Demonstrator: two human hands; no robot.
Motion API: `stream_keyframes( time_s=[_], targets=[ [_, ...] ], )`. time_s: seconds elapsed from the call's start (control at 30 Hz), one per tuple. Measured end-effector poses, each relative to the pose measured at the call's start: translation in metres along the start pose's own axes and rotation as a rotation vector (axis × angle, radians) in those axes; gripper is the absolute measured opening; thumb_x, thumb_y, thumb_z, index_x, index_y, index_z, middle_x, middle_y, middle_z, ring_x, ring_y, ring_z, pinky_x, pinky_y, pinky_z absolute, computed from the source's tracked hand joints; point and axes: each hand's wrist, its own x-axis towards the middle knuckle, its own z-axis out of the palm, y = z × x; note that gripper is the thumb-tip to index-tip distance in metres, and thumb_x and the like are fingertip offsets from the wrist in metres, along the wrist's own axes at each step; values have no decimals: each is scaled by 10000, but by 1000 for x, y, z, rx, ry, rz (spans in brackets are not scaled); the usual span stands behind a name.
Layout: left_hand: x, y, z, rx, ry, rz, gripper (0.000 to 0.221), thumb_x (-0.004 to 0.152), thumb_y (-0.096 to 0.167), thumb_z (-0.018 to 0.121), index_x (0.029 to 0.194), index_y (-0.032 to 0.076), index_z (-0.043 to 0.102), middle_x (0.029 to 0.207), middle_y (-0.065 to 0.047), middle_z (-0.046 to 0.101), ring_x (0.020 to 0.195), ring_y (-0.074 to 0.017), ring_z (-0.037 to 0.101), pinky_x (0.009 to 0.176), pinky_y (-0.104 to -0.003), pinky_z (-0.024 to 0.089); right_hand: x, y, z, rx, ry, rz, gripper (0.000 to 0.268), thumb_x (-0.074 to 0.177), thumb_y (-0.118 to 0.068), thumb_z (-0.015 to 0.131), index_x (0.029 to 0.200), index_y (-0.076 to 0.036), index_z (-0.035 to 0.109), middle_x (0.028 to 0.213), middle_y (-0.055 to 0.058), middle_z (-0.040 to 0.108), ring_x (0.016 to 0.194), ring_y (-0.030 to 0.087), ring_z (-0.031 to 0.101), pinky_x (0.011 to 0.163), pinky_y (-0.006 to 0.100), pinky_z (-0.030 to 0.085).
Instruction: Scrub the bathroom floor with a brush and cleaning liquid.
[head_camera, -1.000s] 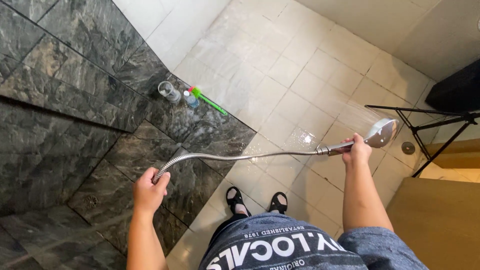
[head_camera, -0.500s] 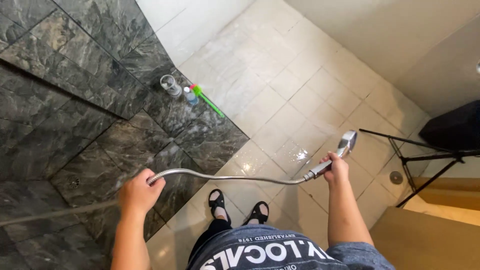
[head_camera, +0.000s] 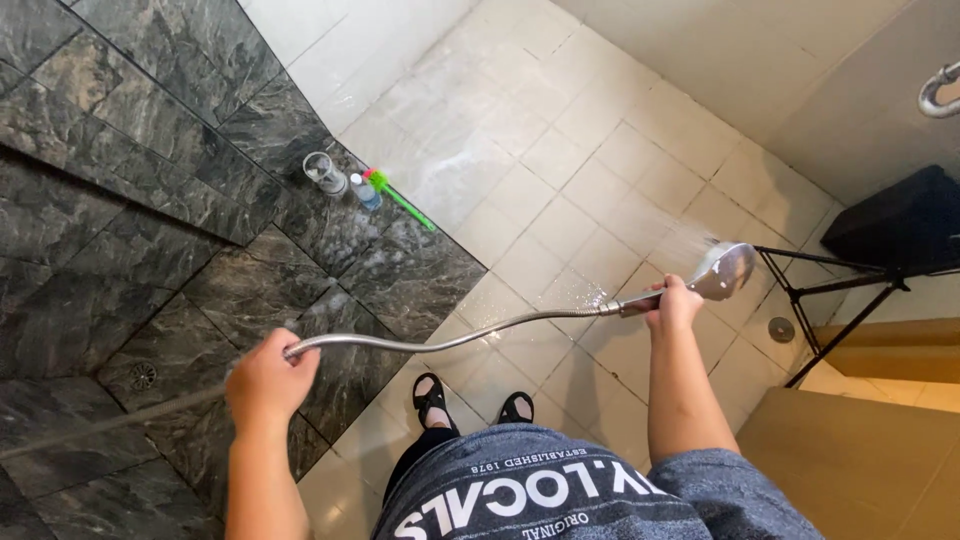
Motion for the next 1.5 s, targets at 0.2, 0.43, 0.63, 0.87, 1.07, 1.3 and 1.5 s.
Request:
stream_keyframes(
  time_s=[0.2, 0.43, 0.63, 0.87, 1.07, 1.3, 1.5],
  targets=[
    [5, 12, 24, 74, 106, 295, 256, 864, 370, 729, 888, 132, 637, 769, -86, 699, 782, -351, 683, 758, -484, 502, -15, -26, -7, 39, 54, -100, 132, 934, -48, 622, 953, -5, 499, 702, 98, 563, 550, 223, 582, 494, 396, 531],
    [5, 49, 30, 45, 82, 460, 246, 823, 331, 749, 863, 114, 640, 845, -99, 720, 819, -387, 675, 741, -508, 502, -6, -61, -34, 142, 63, -331, 147, 927, -10, 621, 939, 23, 478, 722, 102, 576, 561, 215, 596, 520, 380, 544],
    [12, 77, 31, 109, -42, 435, 310, 862, 418, 740, 873, 126, 639, 853, -103, 721, 838, -382, 687, 713, -519, 512, 4, -75, -48, 210, 143, -356, 124, 917, 3, 599, 939, 20, 479, 726, 87, 569, 572, 190, 589, 529, 374, 553],
    [50, 98, 42, 231, -236, 489, 392, 837, 504, 728, 869, 131, 612, 840, -84, 722, 843, -356, 697, 709, -524, 521, 13, -59, -38, 299, 287, -368, 121, 873, 33, 589, 901, 24, 471, 723, 101, 576, 567, 207, 607, 530, 392, 558],
    [88, 104, 48, 194, -284, 447, 390, 842, 520, 720, 883, 149, 607, 808, -105, 725, 816, -372, 704, 708, -512, 534, 9, -66, -9, 378, 194, -321, 147, 893, 15, 617, 890, 0, 471, 721, 109, 573, 582, 217, 614, 559, 402, 578],
    [121, 109, 53, 56, -188, 548, 279, 815, 377, 717, 898, 129, 620, 841, -128, 731, 829, -402, 699, 715, -547, 534, 12, -61, 8, 266, 224, -350, 149, 926, 9, 622, 915, 18, 473, 769, 117, 590, 608, 233, 626, 583, 406, 587],
    [134, 109, 61, 90, -188, 516, 293, 815, 401, 714, 902, 139, 617, 816, -142, 730, 815, -401, 706, 714, -543, 546, 13, -59, 21, 238, 278, -419, 188, 849, 28, 636, 946, -11, 479, 751, 87, 579, 574, 212, 623, 536, 401, 592]
  ],
)
